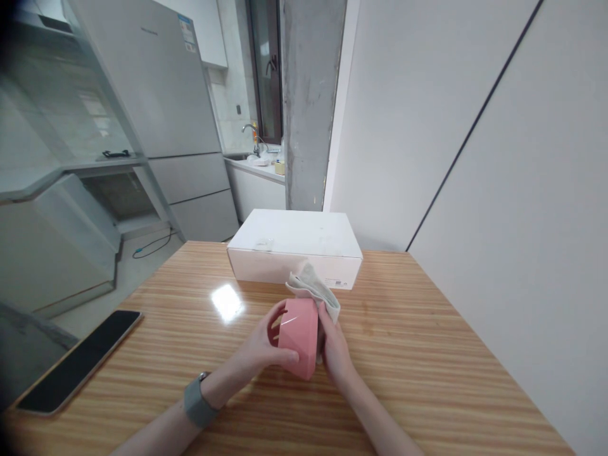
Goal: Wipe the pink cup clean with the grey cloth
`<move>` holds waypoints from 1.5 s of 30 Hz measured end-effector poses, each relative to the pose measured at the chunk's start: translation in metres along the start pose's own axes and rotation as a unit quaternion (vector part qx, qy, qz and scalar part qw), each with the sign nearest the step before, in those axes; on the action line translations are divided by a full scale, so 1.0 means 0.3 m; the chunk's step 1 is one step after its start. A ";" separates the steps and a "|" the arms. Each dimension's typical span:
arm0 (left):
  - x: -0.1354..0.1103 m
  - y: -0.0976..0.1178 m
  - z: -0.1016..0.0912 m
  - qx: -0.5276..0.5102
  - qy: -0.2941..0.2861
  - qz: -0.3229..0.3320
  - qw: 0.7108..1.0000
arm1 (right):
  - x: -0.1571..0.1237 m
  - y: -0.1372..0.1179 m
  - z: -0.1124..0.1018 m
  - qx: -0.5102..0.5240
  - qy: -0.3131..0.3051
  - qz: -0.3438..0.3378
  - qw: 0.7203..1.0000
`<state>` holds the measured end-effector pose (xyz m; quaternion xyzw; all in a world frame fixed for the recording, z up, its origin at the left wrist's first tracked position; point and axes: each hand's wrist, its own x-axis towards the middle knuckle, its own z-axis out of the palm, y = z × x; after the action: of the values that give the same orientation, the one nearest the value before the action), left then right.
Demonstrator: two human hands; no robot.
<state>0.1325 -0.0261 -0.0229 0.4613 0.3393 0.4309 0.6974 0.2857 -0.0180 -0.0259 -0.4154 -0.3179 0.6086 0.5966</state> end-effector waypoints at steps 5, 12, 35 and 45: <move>-0.004 0.007 0.004 0.011 0.028 0.023 0.999 | -0.016 -0.005 0.017 0.012 -0.040 0.008 0.999; -0.006 -0.008 0.002 -0.032 0.053 0.023 0.998 | -0.026 0.019 0.010 0.018 -0.055 0.033 0.998; -0.030 0.049 0.034 0.109 0.026 0.067 0.991 | -0.022 -0.006 0.006 0.041 -0.020 0.069 0.997; -0.004 0.033 -0.004 -0.010 0.054 0.055 0.997 | -0.039 -0.016 0.035 0.045 -0.037 0.006 0.998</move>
<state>0.1280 -0.0247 -0.0138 0.4485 0.3462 0.4957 0.6583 0.2779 -0.0279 -0.0154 -0.3672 -0.3097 0.6412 0.5984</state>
